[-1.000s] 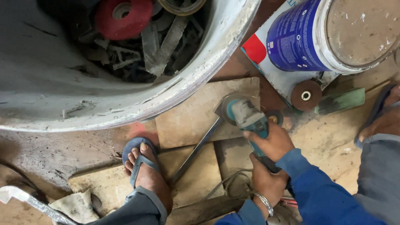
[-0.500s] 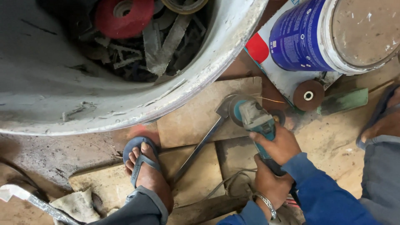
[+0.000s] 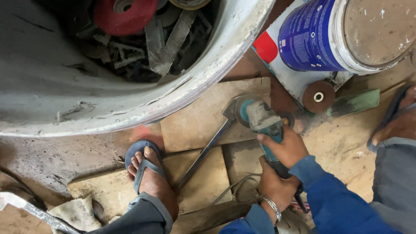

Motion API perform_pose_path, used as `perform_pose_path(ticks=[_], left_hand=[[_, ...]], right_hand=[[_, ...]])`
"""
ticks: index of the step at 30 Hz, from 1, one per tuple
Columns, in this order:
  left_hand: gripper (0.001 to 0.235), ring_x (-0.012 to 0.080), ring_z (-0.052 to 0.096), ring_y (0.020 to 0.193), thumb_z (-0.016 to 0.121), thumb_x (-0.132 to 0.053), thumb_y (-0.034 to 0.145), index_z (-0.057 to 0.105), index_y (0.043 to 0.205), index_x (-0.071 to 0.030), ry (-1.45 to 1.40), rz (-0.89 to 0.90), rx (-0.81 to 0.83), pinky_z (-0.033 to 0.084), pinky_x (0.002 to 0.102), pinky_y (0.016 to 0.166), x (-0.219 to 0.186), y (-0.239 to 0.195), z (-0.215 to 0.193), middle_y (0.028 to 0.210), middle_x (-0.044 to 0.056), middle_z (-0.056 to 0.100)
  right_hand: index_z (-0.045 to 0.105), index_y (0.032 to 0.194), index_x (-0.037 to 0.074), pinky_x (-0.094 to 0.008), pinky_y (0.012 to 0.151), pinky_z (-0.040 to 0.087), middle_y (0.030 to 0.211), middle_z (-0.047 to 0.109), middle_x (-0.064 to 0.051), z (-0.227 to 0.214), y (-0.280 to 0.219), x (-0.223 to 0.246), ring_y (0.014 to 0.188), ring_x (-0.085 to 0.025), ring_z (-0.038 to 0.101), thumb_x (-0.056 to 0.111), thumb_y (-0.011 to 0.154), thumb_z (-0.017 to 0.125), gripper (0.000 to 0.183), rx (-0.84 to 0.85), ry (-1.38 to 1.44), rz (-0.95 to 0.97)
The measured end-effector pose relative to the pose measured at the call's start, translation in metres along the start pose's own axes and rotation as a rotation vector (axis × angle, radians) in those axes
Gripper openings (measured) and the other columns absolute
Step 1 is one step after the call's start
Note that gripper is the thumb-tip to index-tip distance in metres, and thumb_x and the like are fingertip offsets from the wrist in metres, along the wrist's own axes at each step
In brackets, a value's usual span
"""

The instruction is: Using a handheld angle grinder to smooth and finish the edges of a metal component on a workshop floor.

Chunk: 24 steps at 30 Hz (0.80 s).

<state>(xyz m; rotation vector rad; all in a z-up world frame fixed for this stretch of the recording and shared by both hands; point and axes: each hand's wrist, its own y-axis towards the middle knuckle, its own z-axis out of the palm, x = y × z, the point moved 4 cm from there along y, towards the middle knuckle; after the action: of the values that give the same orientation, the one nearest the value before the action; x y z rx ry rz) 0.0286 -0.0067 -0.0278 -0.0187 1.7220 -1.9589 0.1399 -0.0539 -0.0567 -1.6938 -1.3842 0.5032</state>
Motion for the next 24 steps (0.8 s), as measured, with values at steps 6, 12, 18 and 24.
perform_pose_path(ticks=[6, 12, 18, 24], left_hand=[[0.07, 0.0279, 0.063, 0.067, 0.08, -0.05, 0.074, 0.042, 0.126, -0.023, 0.126, -0.017, 0.029, 0.054, 0.053, 0.057, -0.003, -0.004, -0.001, 0.09, -0.001, 0.068], [0.091, 0.0308, 0.074, 0.079, 0.082, -0.049, 0.073, 0.035, 0.147, -0.023, -0.079, 0.022, -0.021, 0.064, 0.052, 0.066, -0.003, -0.002, -0.004, 0.108, 0.006, 0.078], [0.105, 0.032, 0.077, 0.087, 0.079, -0.048, 0.078, 0.017, 0.16, -0.024, -0.17, -0.007, -0.118, 0.066, 0.053, 0.071, 0.016, -0.002, 0.002, 0.119, 0.006, 0.078], [0.08, 0.0306, 0.077, 0.082, 0.082, -0.037, 0.081, 0.04, 0.146, -0.019, -0.241, 0.124, -0.133, 0.066, 0.051, 0.065, 0.009, 0.003, -0.002, 0.11, 0.009, 0.079]], right_hand=[[0.077, 0.112, 0.014, -0.051, 0.083, 0.056, 0.106, 0.077, -0.016, -0.006, -0.004, -0.003, 0.1, -0.038, 0.07, 0.067, 0.079, 0.062, 0.064, -0.084, 0.03, 0.012], [0.068, 0.117, 0.013, -0.052, 0.077, 0.054, 0.103, 0.074, -0.017, 0.008, 0.003, 0.005, 0.095, -0.04, 0.069, 0.069, 0.077, 0.064, 0.07, -0.056, -0.092, -0.082], [0.068, 0.12, 0.016, -0.051, 0.083, 0.058, 0.114, 0.075, -0.013, 0.016, -0.009, 0.028, 0.105, -0.038, 0.071, 0.067, 0.073, 0.074, 0.069, 0.082, -0.174, -0.162], [0.07, 0.111, 0.016, -0.051, 0.075, 0.057, 0.105, 0.077, -0.014, 0.014, -0.004, 0.026, 0.098, -0.038, 0.071, 0.067, 0.076, 0.07, 0.062, 0.039, -0.193, -0.202]])
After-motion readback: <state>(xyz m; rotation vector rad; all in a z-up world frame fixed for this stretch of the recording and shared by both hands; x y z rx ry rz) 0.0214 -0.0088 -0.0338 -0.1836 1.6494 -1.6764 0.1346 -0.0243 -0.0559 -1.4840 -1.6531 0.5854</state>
